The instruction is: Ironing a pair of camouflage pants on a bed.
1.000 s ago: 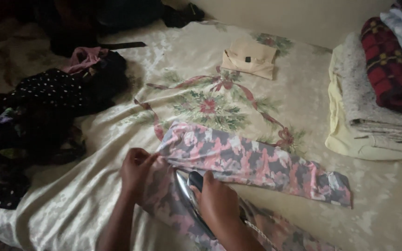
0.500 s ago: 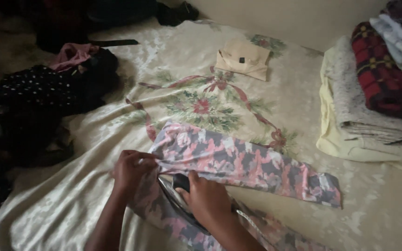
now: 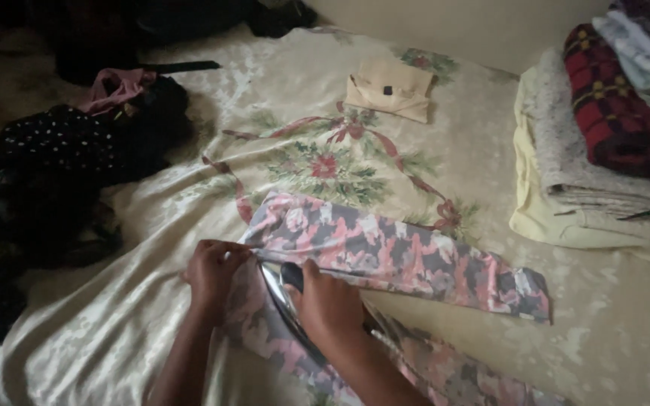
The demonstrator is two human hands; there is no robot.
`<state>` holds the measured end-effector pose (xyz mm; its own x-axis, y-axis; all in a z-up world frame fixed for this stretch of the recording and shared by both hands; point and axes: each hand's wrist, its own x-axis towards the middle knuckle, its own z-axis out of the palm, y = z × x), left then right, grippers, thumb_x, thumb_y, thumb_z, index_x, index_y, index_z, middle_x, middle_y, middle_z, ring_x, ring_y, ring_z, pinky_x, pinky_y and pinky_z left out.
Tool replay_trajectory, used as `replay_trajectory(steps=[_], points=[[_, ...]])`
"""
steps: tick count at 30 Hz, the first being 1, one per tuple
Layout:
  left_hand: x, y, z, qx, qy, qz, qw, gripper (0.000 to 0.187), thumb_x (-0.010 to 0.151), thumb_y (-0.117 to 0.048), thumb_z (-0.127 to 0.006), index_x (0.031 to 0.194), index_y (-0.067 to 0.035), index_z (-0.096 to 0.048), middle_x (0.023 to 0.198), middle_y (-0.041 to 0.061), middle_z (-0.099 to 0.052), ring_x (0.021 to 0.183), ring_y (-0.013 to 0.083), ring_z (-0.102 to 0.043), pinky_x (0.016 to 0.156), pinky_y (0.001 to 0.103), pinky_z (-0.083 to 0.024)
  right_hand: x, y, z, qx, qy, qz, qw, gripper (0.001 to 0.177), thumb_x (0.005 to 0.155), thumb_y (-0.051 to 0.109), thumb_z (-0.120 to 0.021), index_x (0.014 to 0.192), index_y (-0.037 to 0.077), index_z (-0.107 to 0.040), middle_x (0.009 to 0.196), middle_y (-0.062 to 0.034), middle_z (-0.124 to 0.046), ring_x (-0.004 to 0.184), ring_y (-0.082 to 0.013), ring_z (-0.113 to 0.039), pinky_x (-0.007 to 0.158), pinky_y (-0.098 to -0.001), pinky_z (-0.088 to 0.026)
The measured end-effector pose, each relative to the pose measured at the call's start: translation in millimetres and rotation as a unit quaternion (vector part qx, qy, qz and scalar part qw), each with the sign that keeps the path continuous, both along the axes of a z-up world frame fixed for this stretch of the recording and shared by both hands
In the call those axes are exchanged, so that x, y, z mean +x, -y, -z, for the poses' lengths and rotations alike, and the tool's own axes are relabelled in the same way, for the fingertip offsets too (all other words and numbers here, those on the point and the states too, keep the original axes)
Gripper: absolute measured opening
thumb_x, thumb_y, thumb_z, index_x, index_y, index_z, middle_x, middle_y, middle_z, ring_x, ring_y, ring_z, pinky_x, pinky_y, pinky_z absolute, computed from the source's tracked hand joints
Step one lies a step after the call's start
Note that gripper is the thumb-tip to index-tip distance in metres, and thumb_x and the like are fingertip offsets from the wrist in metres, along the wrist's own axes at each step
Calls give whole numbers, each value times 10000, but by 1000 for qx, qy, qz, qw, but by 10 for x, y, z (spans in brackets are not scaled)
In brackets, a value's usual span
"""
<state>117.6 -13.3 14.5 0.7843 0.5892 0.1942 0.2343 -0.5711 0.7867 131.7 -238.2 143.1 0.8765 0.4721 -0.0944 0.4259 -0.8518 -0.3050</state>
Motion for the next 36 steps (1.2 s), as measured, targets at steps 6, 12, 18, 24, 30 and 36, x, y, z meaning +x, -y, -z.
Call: replay_trajectory(steps=[6,12,18,24,30,36], points=[[1,-23,-28,18,1,10,1000,142,814,-243,-804,946,-202,-838,961,77,-681,810,252,-665,774,410,-500,-122,272,75,18,-24,52,998,446,917,417,-694,1132,45,-574,818,-211,-718,788,-442,-712,697,-570,-550],[-83,-184,122,-99,46,23,994,300,789,-289,-773,1006,-92,-711,878,92,-724,778,271,-704,699,447,-555,-341,662,120,5,-3,85,996,482,915,439,-688,1145,34,-565,843,-225,-717,798,-459,-704,701,-574,-552],[-850,15,-241,179,-104,-113,972,522,776,-544,-823,872,-45,-707,935,202,-653,934,402,-624,822,509,-508,-446,782,-50,-26,-68,112,991,478,915,474,-681,1137,65,-571,833,-211,-720,809,-450,-707,724,-566,-554],[-1084,68,-174,248,-71,-90,962,427,842,-514,-775,826,-88,-741,973,143,-668,1051,364,-618,931,497,-479,-359,573,-104,-14,-78,59,995,469,934,459,-681,1171,69,-571,830,-220,-715,798,-450,-704,689,-568,-552],[-1050,-23,8,244,-14,-110,963,375,884,-445,-817,826,-91,-708,910,136,-650,952,359,-625,832,505,-494,-441,582,-35,4,-53,109,993,465,899,445,-713,1115,53,-586,881,-206,-724,829,-442,-709,718,-563,-556],[-1077,-149,210,283,-7,-113,952,442,883,-457,-884,777,-87,-664,837,141,-635,900,369,-625,780,515,-480,-718,1490,156,-42,-116,180,976,500,912,512,-681,1171,101,-566,919,-195,-731,876,-427,-714,754,-559,-558]])
